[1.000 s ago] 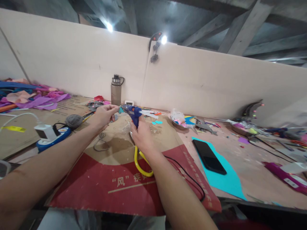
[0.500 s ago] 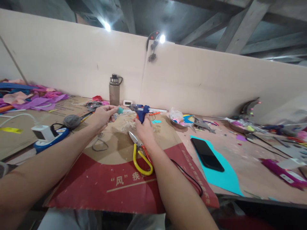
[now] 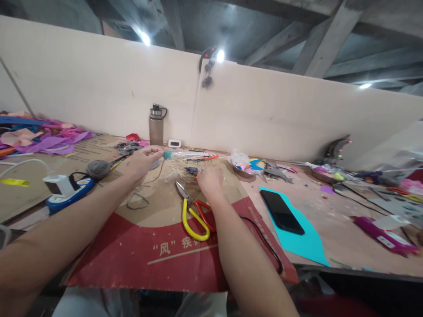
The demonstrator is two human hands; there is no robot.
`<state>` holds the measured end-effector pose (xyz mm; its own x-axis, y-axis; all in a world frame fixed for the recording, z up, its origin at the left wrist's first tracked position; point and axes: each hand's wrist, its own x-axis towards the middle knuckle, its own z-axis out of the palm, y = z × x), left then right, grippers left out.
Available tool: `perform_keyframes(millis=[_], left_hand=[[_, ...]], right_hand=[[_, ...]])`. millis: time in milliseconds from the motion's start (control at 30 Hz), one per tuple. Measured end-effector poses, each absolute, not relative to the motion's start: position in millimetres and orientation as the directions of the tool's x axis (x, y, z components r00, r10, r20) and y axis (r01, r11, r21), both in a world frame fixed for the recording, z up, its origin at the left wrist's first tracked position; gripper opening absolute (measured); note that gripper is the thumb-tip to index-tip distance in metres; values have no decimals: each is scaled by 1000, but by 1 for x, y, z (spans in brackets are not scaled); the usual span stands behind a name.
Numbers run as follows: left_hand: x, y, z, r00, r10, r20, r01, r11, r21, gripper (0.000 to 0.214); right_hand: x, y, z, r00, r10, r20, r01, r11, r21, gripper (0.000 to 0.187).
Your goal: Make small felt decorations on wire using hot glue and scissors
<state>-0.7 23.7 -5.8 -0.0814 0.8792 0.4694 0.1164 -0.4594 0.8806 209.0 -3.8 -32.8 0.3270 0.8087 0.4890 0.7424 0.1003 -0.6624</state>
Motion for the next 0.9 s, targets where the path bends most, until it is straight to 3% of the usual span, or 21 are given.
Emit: perform_keyframes(millis=[67,167,300,400,500,633,733,900], left_hand=[[-1,24,-6,-90,823,561,156,-545,824,12],[-2,21,-3,-74,750,657,327,-604,726,11],[-5,13,2,-41,641,767,532,-635,560,7],[-5,9,3,-30,639,768,530,-642,554,8],[-3,8,0,-46,740,671,415,-597,687,13],[3,9,-2,-15,867,498,59,-496,866,21],[8,10,-3,38,909,415,-135,-406,904,24],[10,17,-7,104,925,365,-277,-325,904,28]], right_hand=[[195,-9,-27,257,819,513,677,226,-700,15],[161,-13,-21,139,876,462,351,392,-850,15],[119,-10,-17,24,961,274,-122,275,-954,31],[105,-6,-15,22,976,215,-297,212,-931,36],[105,-3,-17,96,966,240,-260,257,-931,32],[115,-5,-19,172,867,468,66,464,-883,21],[122,-8,-16,190,793,578,267,525,-808,16],[129,-9,-11,218,771,598,396,490,-777,16]])
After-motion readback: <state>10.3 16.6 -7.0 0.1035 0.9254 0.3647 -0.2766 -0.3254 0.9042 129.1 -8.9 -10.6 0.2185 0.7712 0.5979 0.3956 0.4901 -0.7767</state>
